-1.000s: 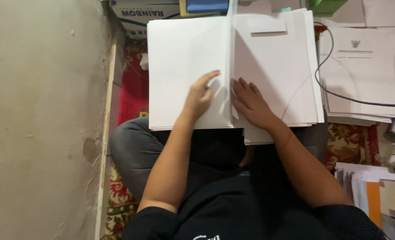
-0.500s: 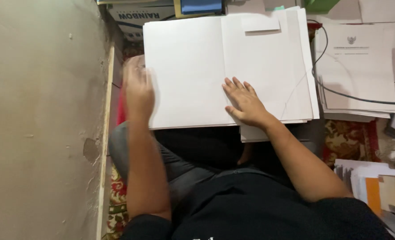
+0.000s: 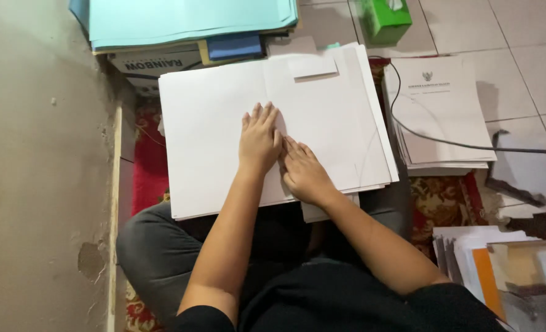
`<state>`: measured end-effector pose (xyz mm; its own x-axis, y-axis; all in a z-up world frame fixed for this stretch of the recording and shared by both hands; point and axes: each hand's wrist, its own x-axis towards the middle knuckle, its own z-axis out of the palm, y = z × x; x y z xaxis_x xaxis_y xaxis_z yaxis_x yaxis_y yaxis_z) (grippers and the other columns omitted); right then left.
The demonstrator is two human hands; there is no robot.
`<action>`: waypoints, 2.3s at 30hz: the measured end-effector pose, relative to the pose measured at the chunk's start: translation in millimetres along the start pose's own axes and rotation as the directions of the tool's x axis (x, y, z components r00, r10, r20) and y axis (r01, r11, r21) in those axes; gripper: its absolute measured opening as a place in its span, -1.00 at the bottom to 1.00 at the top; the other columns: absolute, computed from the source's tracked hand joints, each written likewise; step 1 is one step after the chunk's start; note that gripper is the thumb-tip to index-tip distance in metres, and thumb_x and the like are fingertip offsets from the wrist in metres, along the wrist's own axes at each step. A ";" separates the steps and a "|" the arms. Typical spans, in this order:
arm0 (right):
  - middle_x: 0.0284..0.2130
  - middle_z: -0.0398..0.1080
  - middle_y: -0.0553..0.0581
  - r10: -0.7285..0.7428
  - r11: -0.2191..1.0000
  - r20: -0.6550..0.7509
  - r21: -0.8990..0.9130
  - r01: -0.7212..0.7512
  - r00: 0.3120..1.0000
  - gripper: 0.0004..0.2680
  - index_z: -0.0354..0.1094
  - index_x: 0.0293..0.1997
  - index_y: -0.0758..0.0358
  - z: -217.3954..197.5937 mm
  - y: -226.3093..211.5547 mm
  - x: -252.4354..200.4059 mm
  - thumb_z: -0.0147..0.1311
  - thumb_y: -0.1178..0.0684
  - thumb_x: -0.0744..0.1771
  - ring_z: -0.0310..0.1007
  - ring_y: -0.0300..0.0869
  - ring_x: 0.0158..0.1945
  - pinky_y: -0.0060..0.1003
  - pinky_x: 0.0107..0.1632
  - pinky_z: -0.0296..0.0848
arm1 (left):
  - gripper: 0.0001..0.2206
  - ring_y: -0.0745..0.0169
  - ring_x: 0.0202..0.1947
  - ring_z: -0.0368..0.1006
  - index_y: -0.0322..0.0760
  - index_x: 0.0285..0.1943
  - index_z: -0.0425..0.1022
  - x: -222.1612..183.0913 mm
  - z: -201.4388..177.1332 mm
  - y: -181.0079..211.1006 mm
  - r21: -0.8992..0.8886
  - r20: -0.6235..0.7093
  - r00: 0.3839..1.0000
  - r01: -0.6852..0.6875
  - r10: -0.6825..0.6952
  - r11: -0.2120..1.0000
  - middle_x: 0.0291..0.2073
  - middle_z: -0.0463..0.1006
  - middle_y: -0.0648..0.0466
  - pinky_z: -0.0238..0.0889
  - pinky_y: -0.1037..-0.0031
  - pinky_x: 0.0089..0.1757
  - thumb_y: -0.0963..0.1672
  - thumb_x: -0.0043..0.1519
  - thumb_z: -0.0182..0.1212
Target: Stacking and smoothing sheets of paper on the floor
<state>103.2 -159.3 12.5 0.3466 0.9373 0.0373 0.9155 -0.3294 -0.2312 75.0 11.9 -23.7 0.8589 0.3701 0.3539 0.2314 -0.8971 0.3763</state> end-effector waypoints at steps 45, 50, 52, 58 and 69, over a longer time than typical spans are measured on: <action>0.30 0.32 0.49 0.463 0.767 -0.325 -0.319 -0.556 0.825 -0.68 0.45 0.18 0.47 -22.0 79.0 -119.6 0.03 0.01 0.39 0.22 0.18 0.45 0.15 0.48 -0.08 | -0.51 -0.08 0.46 0.16 -0.14 0.40 0.38 -4.6 -6.6 12.9 0.078 0.009 0.999 0.041 -0.041 0.996 0.42 0.36 -0.01 -0.06 -0.02 0.34 0.02 0.29 0.10; 0.26 0.29 0.60 0.396 0.850 -0.293 -0.242 -0.468 0.870 -0.64 0.31 0.26 0.63 4.3 126.1 -71.1 -0.05 0.16 0.35 0.28 0.29 0.36 0.09 0.39 0.18 | -0.47 -0.12 0.46 0.15 -0.14 0.40 0.39 -5.0 -11.3 16.8 0.079 0.009 0.999 0.038 -0.039 0.996 0.42 0.34 -0.04 -0.06 -0.06 0.34 0.09 0.29 0.14; 0.25 0.30 0.60 0.371 0.871 -0.279 -0.227 -0.436 0.886 -0.65 0.30 0.26 0.64 3.6 150.5 -45.0 -0.08 0.21 0.34 0.31 0.29 0.35 0.05 0.39 0.22 | -0.46 -0.14 0.45 0.17 -0.14 0.40 0.39 -1.9 -11.3 14.5 0.103 -0.005 1.000 0.017 -0.017 0.995 0.41 0.35 -0.05 -0.04 -0.06 0.33 0.08 0.27 0.17; 0.25 0.22 0.76 0.309 0.935 -0.207 -0.111 -0.336 0.928 -0.64 0.24 0.26 0.79 -13.4 193.6 17.9 -0.11 0.28 0.33 0.21 0.43 0.37 0.09 0.42 0.13 | -0.47 -0.14 0.48 0.12 -0.16 0.41 0.37 -3.9 -16.7 20.1 0.056 0.030 0.998 0.051 -0.052 0.997 0.45 0.30 -0.05 -0.09 -0.07 0.35 0.07 0.28 0.13; 0.48 -0.03 0.49 0.300 0.950 -0.230 -0.016 -0.312 0.926 -0.51 -0.03 0.53 0.48 8.6 202.0 -31.2 -0.23 -0.11 0.46 -0.04 0.26 0.52 0.05 0.51 -0.08 | -0.41 -0.06 0.55 0.00 -0.22 0.54 0.22 0.4 -21.8 25.7 0.061 0.099 0.981 0.162 -0.167 0.985 0.52 0.18 -0.07 -0.27 -0.03 0.41 0.06 0.34 -0.04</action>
<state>275.6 -254.1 -43.7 0.6425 0.7425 0.1891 0.7649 -0.6069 -0.2159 71.3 -5.7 4.8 0.8490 0.4893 0.1993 0.3950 -0.8384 0.3756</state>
